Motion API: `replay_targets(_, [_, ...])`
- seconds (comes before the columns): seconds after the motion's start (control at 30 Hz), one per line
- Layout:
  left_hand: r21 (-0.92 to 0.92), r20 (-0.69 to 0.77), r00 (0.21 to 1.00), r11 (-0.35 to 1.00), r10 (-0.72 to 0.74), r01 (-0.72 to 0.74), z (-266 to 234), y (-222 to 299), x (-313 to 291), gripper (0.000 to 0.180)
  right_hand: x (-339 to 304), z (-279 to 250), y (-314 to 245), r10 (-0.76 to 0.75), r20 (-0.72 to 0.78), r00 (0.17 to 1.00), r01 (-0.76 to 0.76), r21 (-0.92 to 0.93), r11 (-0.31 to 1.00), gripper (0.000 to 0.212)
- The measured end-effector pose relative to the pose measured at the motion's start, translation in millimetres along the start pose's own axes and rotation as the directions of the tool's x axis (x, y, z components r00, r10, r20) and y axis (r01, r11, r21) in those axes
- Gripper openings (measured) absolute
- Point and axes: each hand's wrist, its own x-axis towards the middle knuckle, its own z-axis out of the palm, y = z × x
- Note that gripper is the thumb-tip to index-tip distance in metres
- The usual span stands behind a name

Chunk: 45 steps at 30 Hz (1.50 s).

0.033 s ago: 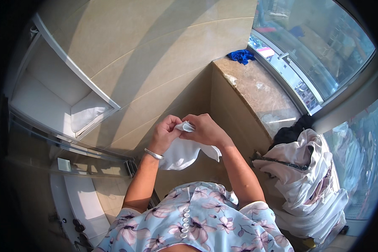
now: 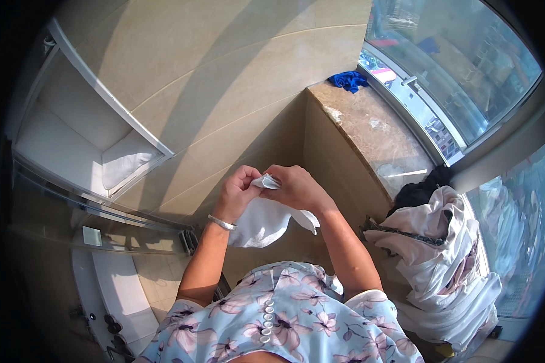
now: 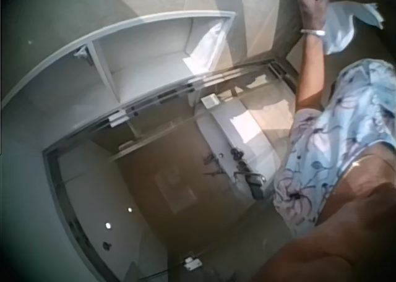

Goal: The person folds a white towel on a tiled windowsill, smoothing and aligning it into a compact rectangle. The person then places the folded towel into a nearby white shelf and picks up another white towel to begin folding it.

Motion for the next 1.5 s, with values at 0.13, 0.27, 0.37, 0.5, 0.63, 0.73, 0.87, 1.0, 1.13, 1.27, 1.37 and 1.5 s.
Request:
replay_targets(0.13, [-0.073, -0.036, 0.999, 0.997, 0.013, -0.016, -2.7, -6.4, -14.6, 0.017, -9.7, -8.0, -17.9, 0.031, -0.012, 0.999, -0.033, -0.140, 0.990, 0.025])
replay_targets(0.27, [-0.173, -0.081, 0.987, 0.973, 0.139, -0.151, -4.9, -30.0, -31.6, 0.020, -18.3, -13.7, -21.7, 0.009, -0.088, 0.996, 0.000, 0.099, 0.995, 0.020])
replay_targets(0.37, [-0.056, -0.073, 0.993, 0.994, 0.088, -0.092, -19.9, -62.9, -46.8, 0.023, -21.2, -28.2, -19.3, 0.020, -0.058, 0.998, -0.009, 0.185, 0.983, 0.015])
replay_targets(0.5, [0.003, -0.138, 0.990, 0.999, 0.037, -0.037, -32.7, -105.6, -50.9, 0.026, -21.9, -37.7, -15.4, -0.006, -0.081, 0.997, 0.028, 0.265, 0.964, 0.017])
replay_targets(0.63, [-0.075, -0.296, 0.955, 0.997, -0.036, 0.015, -48.4, -143.8, -44.4, 0.029, -25.6, -43.7, -8.7, -0.038, -0.112, 0.993, 0.071, 0.303, 0.950, 0.017])
replay_targets(0.73, [-0.049, -0.275, 0.951, 0.990, -0.142, 0.134, -53.9, -145.8, -49.1, 0.034, -28.5, -41.8, -4.6, -0.020, -0.147, 0.989, 0.071, 0.348, 0.935, 0.017])
replay_targets(0.87, [-0.210, -0.071, 0.994, 0.975, -0.085, 0.069, -57.9, -149.5, -58.6, 0.049, -32.0, -33.6, -4.8, -0.020, -0.189, 0.982, 0.090, 0.372, 0.924, 0.017])
replay_targets(1.0, [-0.115, -0.002, 0.999, 0.992, -0.041, 0.041, -46.5, -150.8, -73.2, 0.051, -36.4, -22.3, -6.1, -0.039, -0.211, 0.977, 0.119, 0.385, 0.915, 0.017])
replay_targets(1.13, [0.246, -0.061, 0.997, 0.967, -0.056, 0.069, -35.2, -160.6, -80.6, 0.050, -41.0, -15.2, -6.0, -0.059, -0.226, 0.972, 0.144, 0.380, 0.914, 0.019])
replay_targets(1.27, [0.231, -0.025, 0.999, 0.972, -0.035, 0.040, -29.2, -164.8, -82.1, 0.052, -41.9, -14.4, -6.5, -0.080, -0.264, 0.961, 0.180, 0.379, 0.908, 0.019])
replay_targets(1.37, [0.192, 0.005, 0.999, 0.980, -0.050, 0.049, -21.0, -158.7, -78.9, 0.055, -41.7, -13.6, -10.1, -0.066, -0.329, 0.942, 0.203, 0.405, 0.892, 0.018])
replay_targets(1.5, [0.242, -0.030, 0.998, 0.969, -0.048, 0.054, -5.9, -153.1, -75.3, 0.055, -42.2, -12.5, -9.8, -0.044, -0.376, 0.926, 0.202, 0.392, 0.897, 0.017])
